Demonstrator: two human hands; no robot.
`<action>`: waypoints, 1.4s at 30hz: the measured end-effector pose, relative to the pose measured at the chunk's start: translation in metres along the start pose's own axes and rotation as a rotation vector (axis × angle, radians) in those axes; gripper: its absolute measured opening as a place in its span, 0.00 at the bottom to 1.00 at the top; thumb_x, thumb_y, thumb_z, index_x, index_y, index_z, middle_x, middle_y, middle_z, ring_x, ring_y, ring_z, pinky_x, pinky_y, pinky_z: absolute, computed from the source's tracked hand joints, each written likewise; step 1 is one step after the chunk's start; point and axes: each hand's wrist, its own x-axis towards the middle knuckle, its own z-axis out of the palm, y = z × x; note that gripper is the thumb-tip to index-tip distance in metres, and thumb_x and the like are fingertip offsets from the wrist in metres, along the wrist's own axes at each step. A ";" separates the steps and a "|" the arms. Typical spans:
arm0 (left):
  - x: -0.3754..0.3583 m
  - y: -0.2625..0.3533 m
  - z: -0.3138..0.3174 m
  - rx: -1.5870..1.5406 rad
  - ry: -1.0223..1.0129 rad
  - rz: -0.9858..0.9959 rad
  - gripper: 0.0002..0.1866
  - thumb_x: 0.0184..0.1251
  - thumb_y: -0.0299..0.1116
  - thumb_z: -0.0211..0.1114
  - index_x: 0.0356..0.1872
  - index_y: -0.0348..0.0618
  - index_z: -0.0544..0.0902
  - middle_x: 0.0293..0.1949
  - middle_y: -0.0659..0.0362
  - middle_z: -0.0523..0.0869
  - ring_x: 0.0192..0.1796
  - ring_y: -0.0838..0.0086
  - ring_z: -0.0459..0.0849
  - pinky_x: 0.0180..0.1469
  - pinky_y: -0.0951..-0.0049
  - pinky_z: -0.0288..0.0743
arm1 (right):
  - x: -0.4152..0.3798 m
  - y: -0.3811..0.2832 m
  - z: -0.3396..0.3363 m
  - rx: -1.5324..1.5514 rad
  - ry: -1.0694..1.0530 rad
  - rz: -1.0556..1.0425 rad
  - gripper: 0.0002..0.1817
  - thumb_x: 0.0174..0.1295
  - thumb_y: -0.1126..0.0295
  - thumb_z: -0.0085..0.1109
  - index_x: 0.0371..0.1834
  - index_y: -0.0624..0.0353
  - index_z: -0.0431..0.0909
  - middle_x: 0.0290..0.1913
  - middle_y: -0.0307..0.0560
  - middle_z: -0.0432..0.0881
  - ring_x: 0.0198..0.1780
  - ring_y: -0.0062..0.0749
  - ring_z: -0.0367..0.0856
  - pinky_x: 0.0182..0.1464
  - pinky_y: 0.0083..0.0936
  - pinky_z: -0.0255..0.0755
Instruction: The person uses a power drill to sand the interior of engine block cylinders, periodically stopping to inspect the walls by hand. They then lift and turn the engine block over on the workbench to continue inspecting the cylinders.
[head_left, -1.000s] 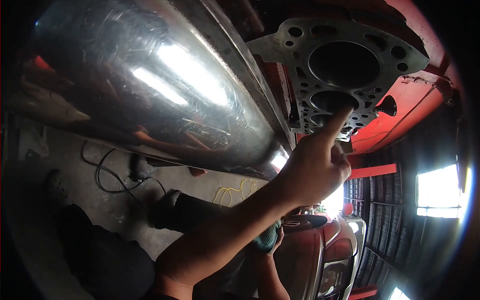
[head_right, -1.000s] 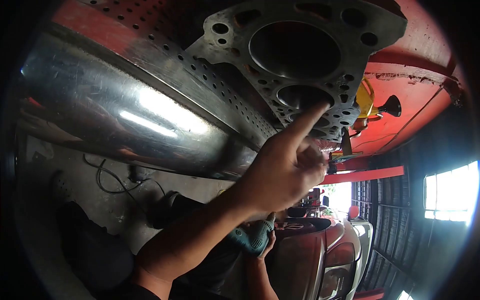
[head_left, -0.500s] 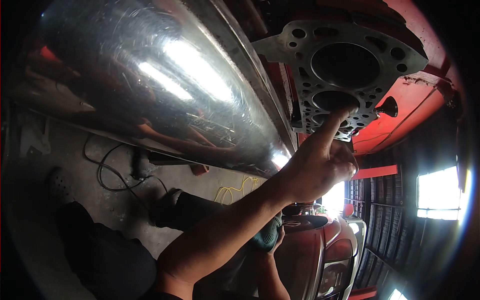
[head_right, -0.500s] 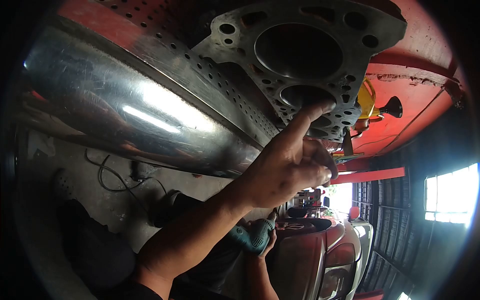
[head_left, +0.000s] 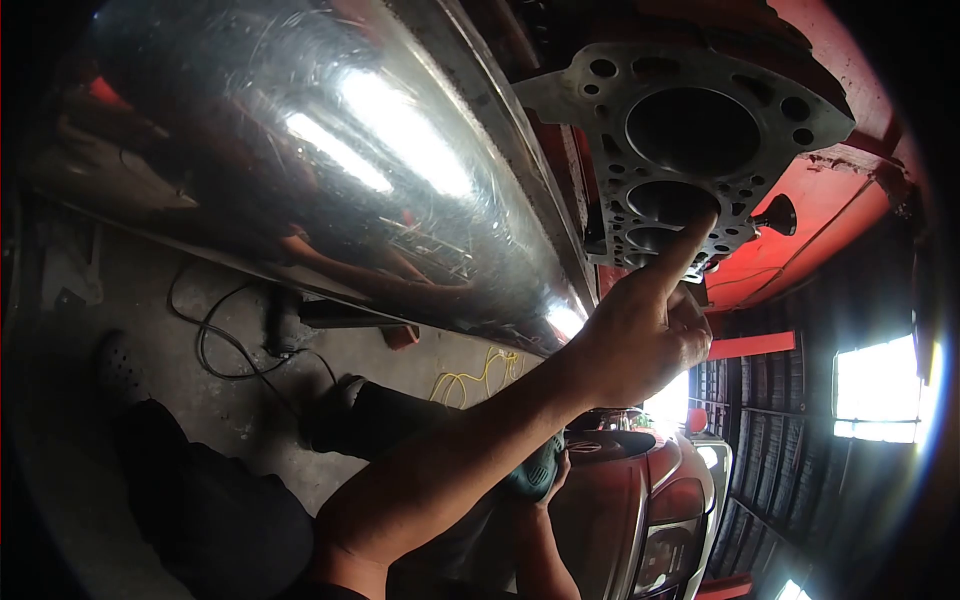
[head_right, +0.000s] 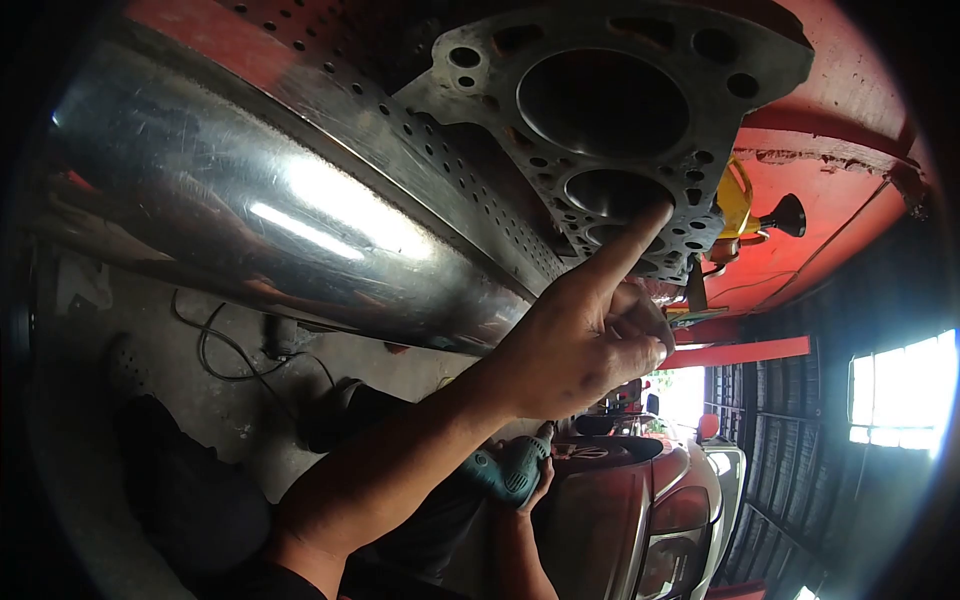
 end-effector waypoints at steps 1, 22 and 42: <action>0.000 0.000 0.000 -0.021 0.001 0.001 0.52 0.65 0.16 0.63 0.85 0.40 0.41 0.37 0.54 0.86 0.41 0.78 0.84 0.50 0.73 0.80 | -0.002 0.001 0.016 0.025 -0.012 -0.015 0.34 0.70 0.43 0.51 0.64 0.62 0.75 0.52 0.57 0.85 0.52 0.53 0.85 0.63 0.50 0.78; -0.004 0.007 0.000 -0.573 -0.086 0.067 0.58 0.60 0.21 0.63 0.85 0.47 0.33 0.39 0.47 0.89 0.42 0.67 0.89 0.50 0.64 0.83 | 0.000 0.001 -0.004 -0.006 0.027 -0.001 0.34 0.69 0.42 0.54 0.61 0.63 0.78 0.49 0.55 0.86 0.52 0.50 0.86 0.66 0.49 0.77; -0.001 0.004 -0.005 -0.299 -0.067 -0.012 0.52 0.65 0.20 0.64 0.85 0.40 0.41 0.40 0.52 0.87 0.43 0.74 0.85 0.51 0.70 0.80 | 0.003 0.000 -0.013 -0.013 0.042 0.005 0.31 0.69 0.43 0.53 0.56 0.63 0.79 0.47 0.55 0.86 0.50 0.49 0.86 0.65 0.49 0.77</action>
